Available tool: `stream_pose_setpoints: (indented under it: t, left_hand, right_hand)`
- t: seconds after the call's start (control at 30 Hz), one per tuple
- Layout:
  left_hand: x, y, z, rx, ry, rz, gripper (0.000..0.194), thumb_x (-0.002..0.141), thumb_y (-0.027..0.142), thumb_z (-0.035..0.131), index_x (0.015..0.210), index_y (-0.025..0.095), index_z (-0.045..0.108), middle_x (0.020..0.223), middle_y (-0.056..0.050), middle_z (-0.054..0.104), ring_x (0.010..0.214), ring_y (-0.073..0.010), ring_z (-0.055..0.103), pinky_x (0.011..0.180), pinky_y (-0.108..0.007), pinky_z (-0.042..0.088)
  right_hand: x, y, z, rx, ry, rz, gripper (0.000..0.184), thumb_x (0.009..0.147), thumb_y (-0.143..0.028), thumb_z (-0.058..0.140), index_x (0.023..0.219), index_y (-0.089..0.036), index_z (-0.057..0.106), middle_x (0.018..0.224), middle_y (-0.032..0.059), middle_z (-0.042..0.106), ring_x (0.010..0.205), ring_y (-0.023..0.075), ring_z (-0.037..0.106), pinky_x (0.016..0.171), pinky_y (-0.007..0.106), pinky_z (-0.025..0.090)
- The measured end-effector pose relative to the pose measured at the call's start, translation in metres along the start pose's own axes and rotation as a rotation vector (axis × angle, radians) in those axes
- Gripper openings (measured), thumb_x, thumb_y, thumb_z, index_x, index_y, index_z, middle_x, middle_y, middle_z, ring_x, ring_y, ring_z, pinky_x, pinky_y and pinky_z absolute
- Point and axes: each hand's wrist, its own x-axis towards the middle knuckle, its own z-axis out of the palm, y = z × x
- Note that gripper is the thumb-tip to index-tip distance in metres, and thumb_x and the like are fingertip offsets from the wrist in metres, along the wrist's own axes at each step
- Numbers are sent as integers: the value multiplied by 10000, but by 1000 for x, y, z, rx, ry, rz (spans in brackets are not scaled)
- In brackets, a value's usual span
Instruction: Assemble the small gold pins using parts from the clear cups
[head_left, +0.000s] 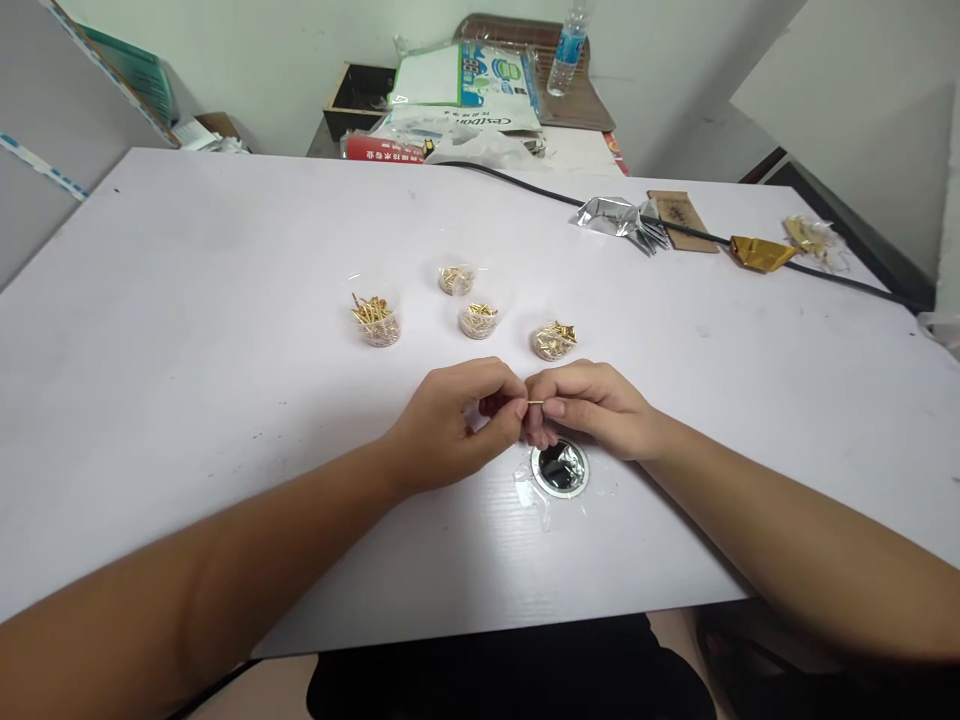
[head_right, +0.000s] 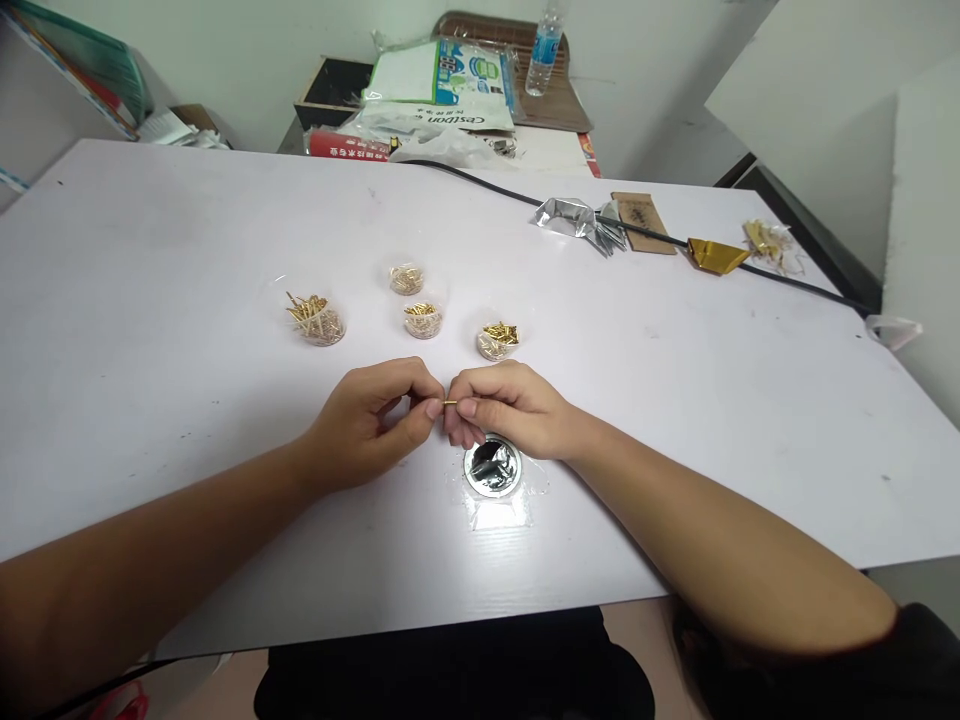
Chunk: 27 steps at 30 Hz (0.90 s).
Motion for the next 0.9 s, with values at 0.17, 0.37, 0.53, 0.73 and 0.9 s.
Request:
stream_pose_setpoints:
  t: [0.17, 0.37, 0.53, 0.73, 0.9]
  left_hand:
    - [1, 1, 0, -23, -12, 16, 107, 814, 67, 536, 761, 138, 595, 678, 13, 569, 603, -67, 476, 562, -195, 406]
    - [1, 3, 0, -41, -21, 3, 112, 816, 79, 534, 759, 147, 603, 672, 13, 566, 596, -70, 490, 555, -198, 415]
    - [0, 2, 0, -45, -26, 4, 112, 813, 70, 531, 756, 144, 592, 681, 14, 565, 607, -68, 489, 576, -198, 425]
    - [1, 2, 1, -56, -27, 5, 113, 817, 83, 521, 746, 148, 579, 672, 13, 563, 602, -71, 485, 570, -202, 428]
    - [1, 2, 1, -64, -31, 10, 117, 821, 84, 516, 744, 151, 573, 672, 14, 562, 593, -68, 485, 558, -196, 426]
  right_hand:
    - [-1, 0, 0, 88, -25, 23, 280, 984, -269, 507, 818, -70, 612, 728, 75, 608, 647, 105, 566, 603, 232, 472]
    - [-1, -1, 1, 86, -17, 53, 303, 984, -306, 508, 823, -74, 618, 715, 75, 611, 626, 107, 566, 580, 229, 474]
    - [-1, -1, 1, 95, -22, 48, 285, 983, -283, 508, 827, -72, 620, 718, 76, 613, 629, 109, 571, 576, 232, 472]
    - [-2, -1, 0, 74, -33, 38, 284, 988, -275, 494, 825, -80, 620, 725, 75, 616, 633, 110, 571, 591, 241, 481]
    - [-2, -2, -1, 68, -42, 44, 286, 986, -274, 498, 818, -78, 622, 722, 78, 621, 629, 109, 574, 589, 238, 482]
